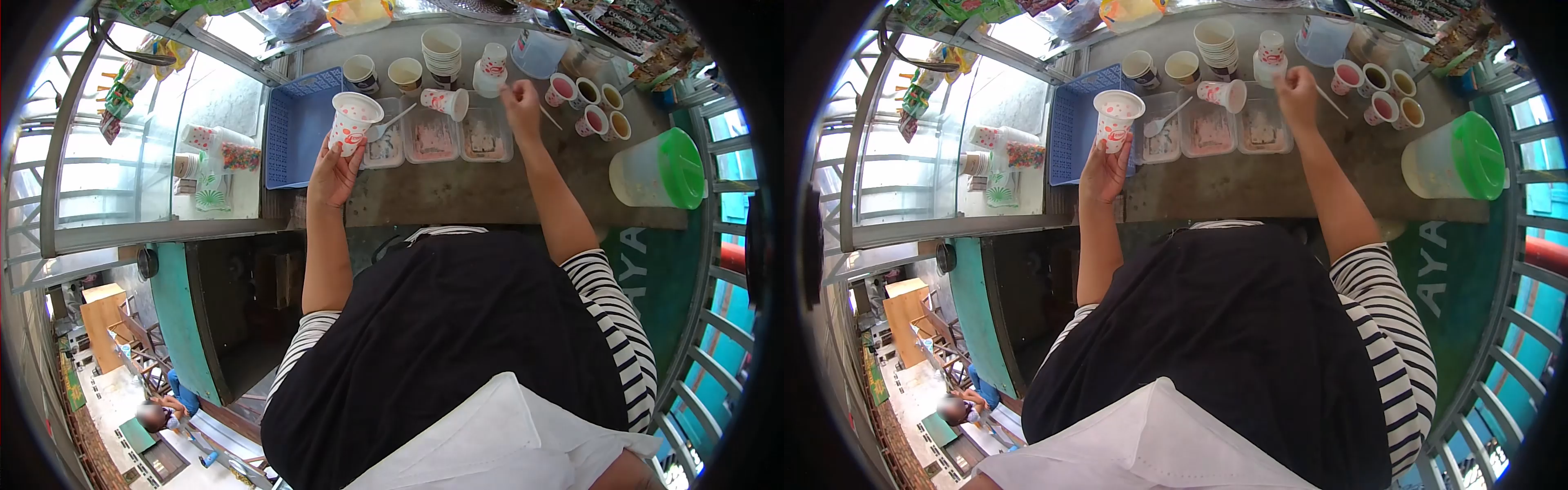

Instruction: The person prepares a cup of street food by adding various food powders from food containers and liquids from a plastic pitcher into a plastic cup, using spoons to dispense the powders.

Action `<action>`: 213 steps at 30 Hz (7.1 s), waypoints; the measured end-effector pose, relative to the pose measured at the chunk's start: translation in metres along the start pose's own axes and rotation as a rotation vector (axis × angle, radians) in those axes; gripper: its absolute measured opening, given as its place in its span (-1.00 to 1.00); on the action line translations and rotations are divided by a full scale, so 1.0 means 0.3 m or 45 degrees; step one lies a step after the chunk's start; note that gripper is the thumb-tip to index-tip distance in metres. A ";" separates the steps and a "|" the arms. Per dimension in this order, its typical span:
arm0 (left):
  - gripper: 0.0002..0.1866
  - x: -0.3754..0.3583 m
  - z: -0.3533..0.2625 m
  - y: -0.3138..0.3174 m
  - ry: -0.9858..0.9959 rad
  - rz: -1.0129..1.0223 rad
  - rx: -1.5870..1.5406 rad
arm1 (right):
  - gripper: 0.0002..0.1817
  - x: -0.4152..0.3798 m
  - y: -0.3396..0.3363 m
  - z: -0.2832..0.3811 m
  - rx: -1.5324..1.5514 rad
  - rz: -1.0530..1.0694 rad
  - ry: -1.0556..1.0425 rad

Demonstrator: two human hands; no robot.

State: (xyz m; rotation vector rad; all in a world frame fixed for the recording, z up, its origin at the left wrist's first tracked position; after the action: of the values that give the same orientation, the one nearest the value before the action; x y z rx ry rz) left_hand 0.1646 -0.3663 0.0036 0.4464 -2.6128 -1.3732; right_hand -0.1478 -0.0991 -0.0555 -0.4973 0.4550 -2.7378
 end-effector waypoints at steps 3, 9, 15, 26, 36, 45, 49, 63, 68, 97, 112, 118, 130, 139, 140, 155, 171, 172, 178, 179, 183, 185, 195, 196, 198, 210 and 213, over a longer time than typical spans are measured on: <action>-0.44 -0.016 0.010 -0.017 -0.003 -0.022 -0.040 | -0.52 -0.041 0.120 0.207 -0.311 0.472 -0.330; -0.42 -0.052 0.015 -0.016 0.044 -0.026 -0.086 | -0.21 -0.109 0.301 0.313 -1.079 0.908 -0.119; -0.48 -0.128 -0.006 -0.069 0.105 -0.052 -0.026 | -0.38 -0.166 0.346 0.316 -0.741 1.082 -0.046; -0.47 -0.161 -0.033 -0.080 0.190 -0.081 -0.030 | -0.78 -0.167 0.284 0.360 -0.422 0.859 -0.449; -0.47 -0.090 -0.024 -0.050 0.150 -0.050 -0.118 | -0.85 -0.183 0.072 0.342 -0.210 0.179 -0.706; -0.45 -0.055 -0.008 -0.036 0.113 -0.021 -0.031 | -0.84 0.094 -0.154 0.293 -0.504 -0.296 -0.885; -0.51 -0.058 0.077 -0.017 0.055 0.010 -0.197 | -0.81 0.144 -0.114 0.239 -0.706 -0.267 -0.872; -0.40 -0.112 0.438 0.171 -0.316 0.128 0.017 | -0.73 0.046 -0.086 0.041 -0.807 0.136 -0.496; -0.36 -0.080 0.591 0.245 -0.566 0.199 0.494 | -0.72 -0.071 -0.277 -0.111 -0.805 0.140 -0.252; -0.27 -0.100 0.858 0.244 0.055 -0.318 2.215 | -0.74 -0.232 -0.499 -0.277 0.142 0.863 0.408; -0.05 0.161 1.036 0.356 -0.123 0.316 1.891 | -0.85 -0.276 -0.520 0.282 -0.942 1.101 -0.185; -0.32 0.087 0.866 0.322 -0.244 0.279 1.478 | -0.78 -0.257 -0.263 0.407 -0.653 1.121 -0.308; -0.35 -0.194 0.291 -0.101 0.101 -0.335 1.719 | -0.71 -0.217 0.523 0.145 0.884 1.133 1.340; -0.38 -0.243 0.182 -0.237 0.267 -0.361 1.966 | -0.81 -0.163 0.744 0.055 0.922 0.751 1.138; -0.39 -0.245 0.184 -0.241 0.279 -0.391 1.953 | -0.81 -0.170 0.754 0.052 0.923 0.745 1.141; -0.44 -0.235 0.211 -0.227 0.226 -0.230 2.089 | -0.72 -0.087 0.230 0.188 -0.154 0.382 -0.110; -0.43 -0.220 0.211 -0.204 0.140 -0.233 2.175 | -0.68 -0.206 0.235 0.154 -0.144 0.557 0.074; -0.43 -0.221 0.212 -0.203 0.138 -0.235 2.174 | -0.67 -0.222 0.224 0.162 -0.163 0.465 0.060; -0.44 -0.184 0.220 -0.178 0.132 -0.140 2.104 | -0.69 -0.285 0.239 0.134 0.015 0.428 0.167; -0.44 -0.174 0.226 -0.165 0.128 -0.120 2.081 | -0.69 -0.291 0.243 0.131 0.014 0.424 0.168; -0.42 -0.142 0.236 -0.133 0.116 -0.070 1.986 | -0.68 -0.309 0.277 0.142 0.081 0.491 0.218; -0.36 -0.137 0.257 -0.173 0.124 -0.078 2.043 | -0.67 -0.312 0.277 0.138 0.088 0.515 0.234; -0.27 -0.148 0.270 -0.208 0.204 -0.060 2.076 | -0.66 -0.334 0.259 0.033 0.640 0.569 0.800; -0.27 -0.147 0.268 -0.203 0.208 -0.059 2.077 | -0.66 -0.336 0.255 0.036 0.720 0.554 0.831; -0.32 -0.138 0.256 -0.184 0.196 -0.108 2.021 | -0.66 -0.324 0.235 0.059 0.736 0.516 0.814; -0.38 0.060 0.203 0.151 0.219 0.065 1.872 | -0.69 -0.254 0.006 0.388 1.038 0.203 0.429; -0.35 0.125 0.209 0.253 0.264 0.169 1.878 | -0.69 -0.261 -0.083 0.460 0.968 0.074 0.251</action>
State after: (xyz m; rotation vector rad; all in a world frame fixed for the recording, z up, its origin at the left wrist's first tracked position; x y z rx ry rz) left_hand 0.0980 -0.2895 0.0305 0.4592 -2.8604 0.8065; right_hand -0.0315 -0.0827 0.0540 -0.0133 -0.5172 -2.6387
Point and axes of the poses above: each hand's wrist, its own x-axis towards the middle knuckle, its own y-axis out of the palm, z = x × y, the point moved 6 cm from there along x, towards the middle knuckle, and after that the axes turned 9 degrees about z, right-handed, at the moved point
